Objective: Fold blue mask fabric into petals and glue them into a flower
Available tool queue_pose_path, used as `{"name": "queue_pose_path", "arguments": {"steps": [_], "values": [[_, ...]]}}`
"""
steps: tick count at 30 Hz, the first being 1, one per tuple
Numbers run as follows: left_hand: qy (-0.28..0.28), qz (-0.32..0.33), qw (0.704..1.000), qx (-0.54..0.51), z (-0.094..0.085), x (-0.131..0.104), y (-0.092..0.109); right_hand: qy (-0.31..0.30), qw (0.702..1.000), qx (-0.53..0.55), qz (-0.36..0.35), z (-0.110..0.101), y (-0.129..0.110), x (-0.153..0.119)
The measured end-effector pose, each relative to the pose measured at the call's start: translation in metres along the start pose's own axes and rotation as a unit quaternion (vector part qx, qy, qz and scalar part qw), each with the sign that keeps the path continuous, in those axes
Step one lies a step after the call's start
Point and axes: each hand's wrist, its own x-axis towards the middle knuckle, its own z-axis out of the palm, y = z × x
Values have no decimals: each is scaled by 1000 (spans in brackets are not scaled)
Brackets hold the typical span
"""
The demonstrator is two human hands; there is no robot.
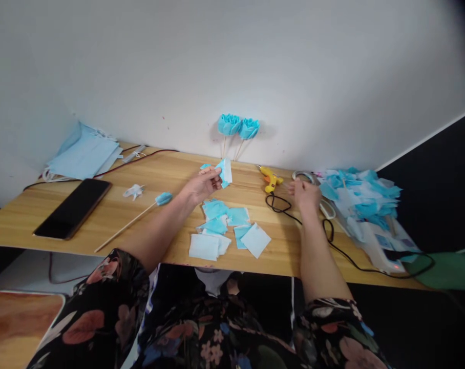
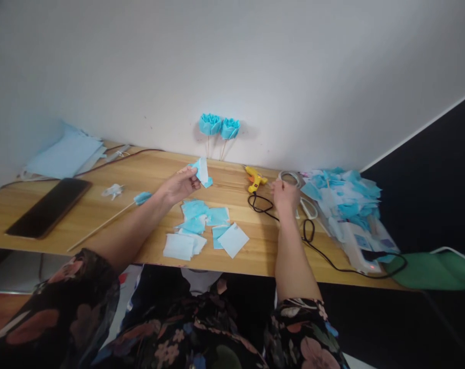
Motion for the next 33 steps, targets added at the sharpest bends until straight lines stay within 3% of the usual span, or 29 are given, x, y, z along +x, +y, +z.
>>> {"name": "queue_pose_path", "arguments": {"steps": [2,5,7,13,18,23,33], "values": [[-4,-1,1000,-5,2,-1,0,14,999,-29,-24,-3,-11,-12],[-16,2,1000,-9,5,-3,0,-119,989,40,-79,7,-28,-34],[-21,-2,1000,-8,5,-3,-1,-201,973,85,-75,20,-35,-47],[-19,-31,999,0,5,-3,-7,-321,934,153,-32,59,-50,-57],[-22,-38,999,-5,4,-2,-9,-352,914,201,-12,84,-62,-54],[-31,-30,999,-9,3,-3,-7,-330,906,266,25,102,-47,-65],[-13,-37,999,-12,6,-4,-5,-317,904,287,15,100,-36,-75]]}}
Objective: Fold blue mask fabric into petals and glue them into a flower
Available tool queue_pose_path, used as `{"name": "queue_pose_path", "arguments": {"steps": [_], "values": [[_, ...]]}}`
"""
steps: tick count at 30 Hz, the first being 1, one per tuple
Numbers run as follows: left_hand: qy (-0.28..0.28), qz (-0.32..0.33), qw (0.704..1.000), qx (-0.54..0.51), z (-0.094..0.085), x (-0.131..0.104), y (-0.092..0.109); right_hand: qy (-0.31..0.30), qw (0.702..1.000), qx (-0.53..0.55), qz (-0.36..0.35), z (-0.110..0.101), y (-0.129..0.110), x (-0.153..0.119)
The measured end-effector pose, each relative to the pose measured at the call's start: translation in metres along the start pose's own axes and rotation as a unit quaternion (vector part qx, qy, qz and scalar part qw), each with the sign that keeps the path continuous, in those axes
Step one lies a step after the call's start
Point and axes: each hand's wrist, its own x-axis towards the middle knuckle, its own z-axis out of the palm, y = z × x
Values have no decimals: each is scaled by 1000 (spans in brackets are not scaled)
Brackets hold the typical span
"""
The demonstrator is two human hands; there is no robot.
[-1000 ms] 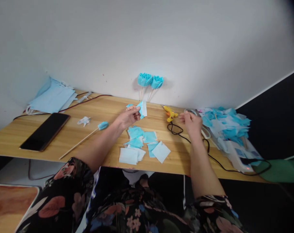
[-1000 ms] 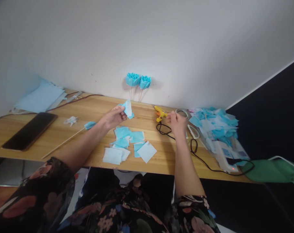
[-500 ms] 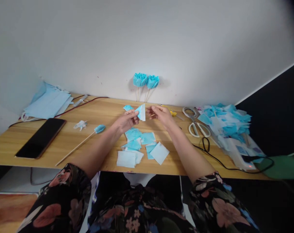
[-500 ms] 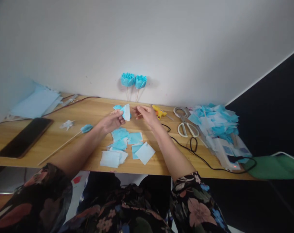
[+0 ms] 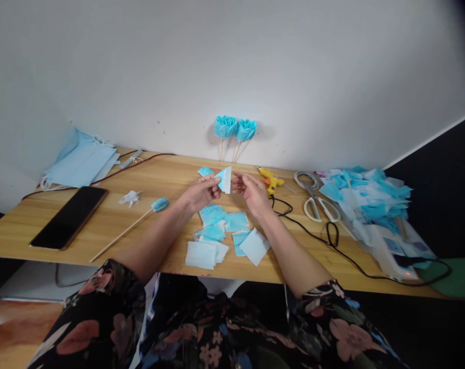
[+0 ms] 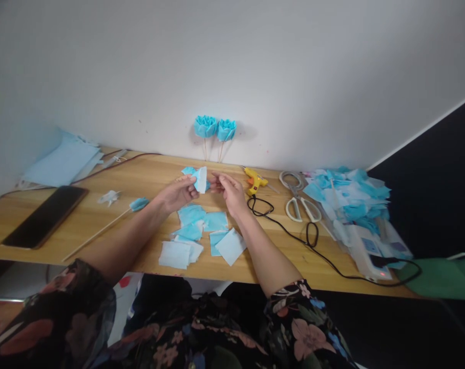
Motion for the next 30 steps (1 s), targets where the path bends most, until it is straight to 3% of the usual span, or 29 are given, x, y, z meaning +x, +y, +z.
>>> {"name": "queue_pose_path", "arguments": {"steps": [23,30], "values": [[-6,-2,1000,4,-3,3,-7,-70,997,-7,17,5,13,-2],[17,31,999,-18,-3,5,-10,-134,983,-107,-60,9,4,-11]]}}
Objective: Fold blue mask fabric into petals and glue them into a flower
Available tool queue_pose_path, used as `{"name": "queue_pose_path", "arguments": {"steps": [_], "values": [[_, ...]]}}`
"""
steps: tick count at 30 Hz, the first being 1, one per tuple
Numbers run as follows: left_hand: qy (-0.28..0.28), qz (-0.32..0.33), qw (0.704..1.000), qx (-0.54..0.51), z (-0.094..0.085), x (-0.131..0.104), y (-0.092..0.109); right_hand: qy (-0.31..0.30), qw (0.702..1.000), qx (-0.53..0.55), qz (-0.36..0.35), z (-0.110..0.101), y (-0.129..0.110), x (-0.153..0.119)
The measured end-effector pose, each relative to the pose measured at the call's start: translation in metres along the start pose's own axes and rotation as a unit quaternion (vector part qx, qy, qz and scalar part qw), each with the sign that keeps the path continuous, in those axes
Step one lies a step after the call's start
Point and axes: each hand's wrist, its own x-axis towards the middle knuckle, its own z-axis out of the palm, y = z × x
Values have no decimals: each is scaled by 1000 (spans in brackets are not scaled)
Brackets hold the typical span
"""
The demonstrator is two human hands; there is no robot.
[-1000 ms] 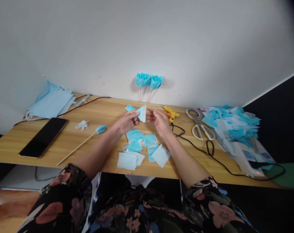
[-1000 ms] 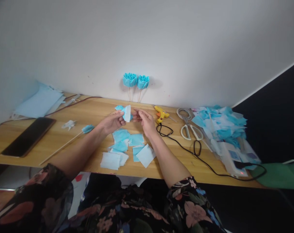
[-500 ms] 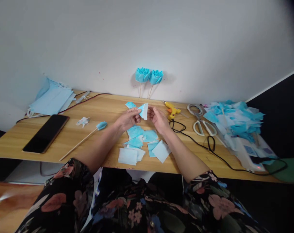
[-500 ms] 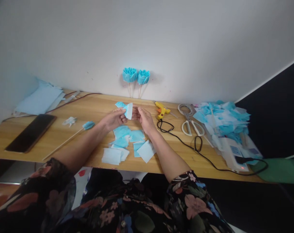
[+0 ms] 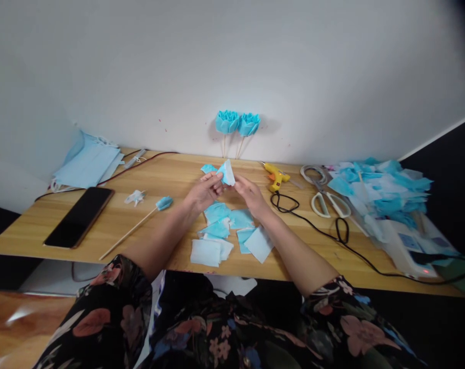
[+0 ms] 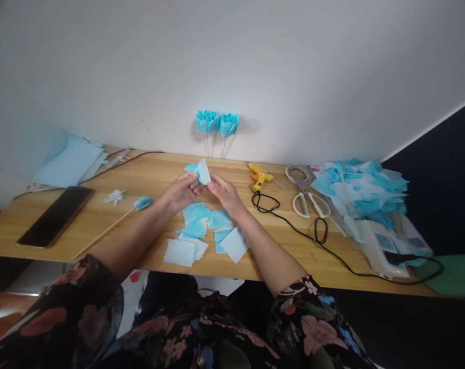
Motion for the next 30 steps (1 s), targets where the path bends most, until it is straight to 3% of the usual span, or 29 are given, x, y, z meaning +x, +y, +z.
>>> {"name": "queue_pose_path", "arguments": {"steps": [18,30], "values": [[40,18,998,38,8,-3,-12,120,990,-71,-16,17,0,-1],[-14,48,997,63,1,-4,-16,147,984,-89,-54,16,4,-2]]}}
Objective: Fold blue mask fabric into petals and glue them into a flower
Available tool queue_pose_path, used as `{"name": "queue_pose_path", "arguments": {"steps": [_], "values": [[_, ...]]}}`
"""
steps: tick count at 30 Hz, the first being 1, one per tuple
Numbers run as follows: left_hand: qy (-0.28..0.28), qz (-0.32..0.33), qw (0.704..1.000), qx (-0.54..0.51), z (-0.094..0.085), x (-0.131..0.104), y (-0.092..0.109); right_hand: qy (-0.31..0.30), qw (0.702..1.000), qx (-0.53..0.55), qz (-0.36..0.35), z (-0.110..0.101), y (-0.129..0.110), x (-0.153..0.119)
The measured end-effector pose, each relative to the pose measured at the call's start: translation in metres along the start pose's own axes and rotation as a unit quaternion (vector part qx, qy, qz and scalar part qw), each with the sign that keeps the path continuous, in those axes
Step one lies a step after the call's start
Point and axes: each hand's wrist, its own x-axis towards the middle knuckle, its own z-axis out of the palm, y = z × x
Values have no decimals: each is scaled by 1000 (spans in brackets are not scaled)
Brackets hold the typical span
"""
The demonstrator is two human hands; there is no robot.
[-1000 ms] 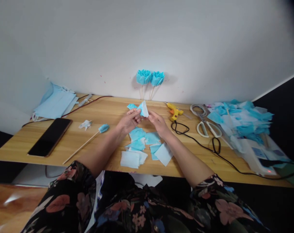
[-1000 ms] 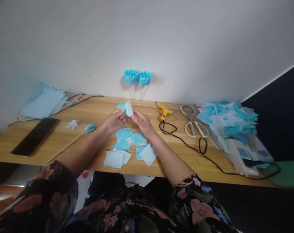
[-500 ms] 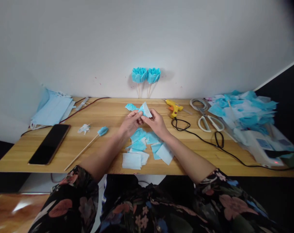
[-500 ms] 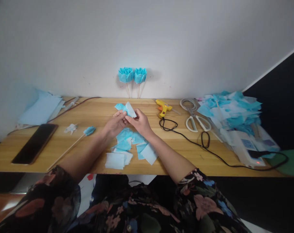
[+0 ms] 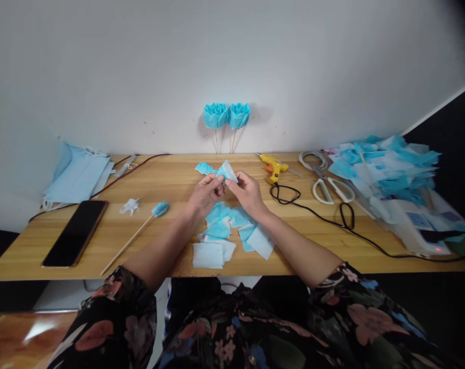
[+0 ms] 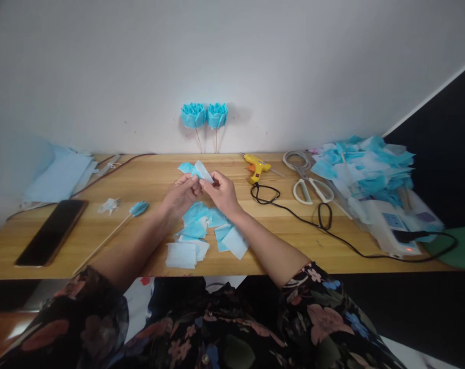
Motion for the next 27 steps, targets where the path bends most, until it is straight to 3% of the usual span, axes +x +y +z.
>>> {"name": "queue_pose_path", "arguments": {"steps": [27], "values": [[32,-10,999,34,5,-1,1,16,1000,12,6,0,0,1]]}}
